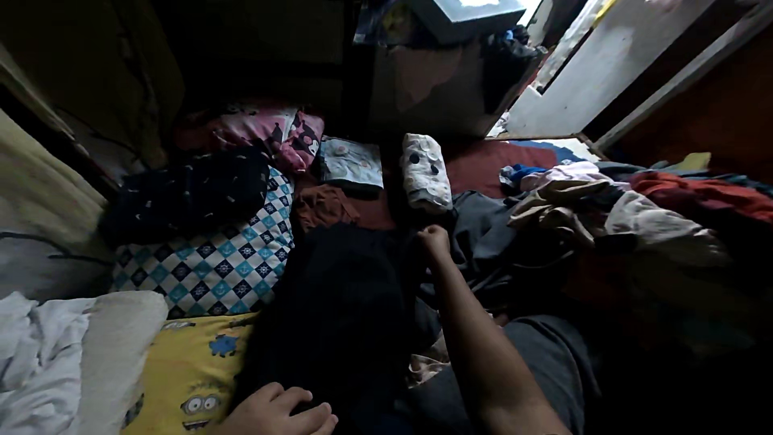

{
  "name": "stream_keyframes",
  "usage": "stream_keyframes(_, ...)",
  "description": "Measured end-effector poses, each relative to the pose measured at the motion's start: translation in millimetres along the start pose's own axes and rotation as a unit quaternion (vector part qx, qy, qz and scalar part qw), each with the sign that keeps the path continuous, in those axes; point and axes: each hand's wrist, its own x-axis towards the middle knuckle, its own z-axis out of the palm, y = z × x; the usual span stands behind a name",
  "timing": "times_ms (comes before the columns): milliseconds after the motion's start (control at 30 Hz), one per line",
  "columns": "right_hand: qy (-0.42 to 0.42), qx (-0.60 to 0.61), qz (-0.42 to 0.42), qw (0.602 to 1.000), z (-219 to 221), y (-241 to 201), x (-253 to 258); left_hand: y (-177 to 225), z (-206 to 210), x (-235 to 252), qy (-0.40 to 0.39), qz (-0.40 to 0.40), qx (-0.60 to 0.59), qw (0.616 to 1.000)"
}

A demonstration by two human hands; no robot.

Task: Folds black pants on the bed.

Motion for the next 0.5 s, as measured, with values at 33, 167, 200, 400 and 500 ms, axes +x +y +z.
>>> stream_keyframes(33,0.004,-0.020,-0.021,1.000,0.4,-17.2,-3.0,2.2,1.1,4.9,0.006,0.005,-0.004,1.000)
stream_keyframes(167,-0.006,-0.061,-0.085,0.994,16.6,-84.9,-24.8,15.3,3.1,33.6,0.004,0.023,-0.046,0.999)
stream_keyframes(200,-0.017,-0.071,-0.094,0.993,24.9,-93.8,-27.8,19.0,2.3,40.9,-0.023,0.022,-0.081,0.996)
stream_keyframes(400,-0.110,-0.058,-0.085,0.989,48.8,-71.2,-17.3,-50.0,6.8,64.9,-0.016,-0.249,-0.324,0.913)
stream_keyframes(500,-0.114,0.025,-0.084,0.990,40.1,-32.5,-5.5,-120.2,17.8,93.5,0.101,-0.476,-0.297,0.822)
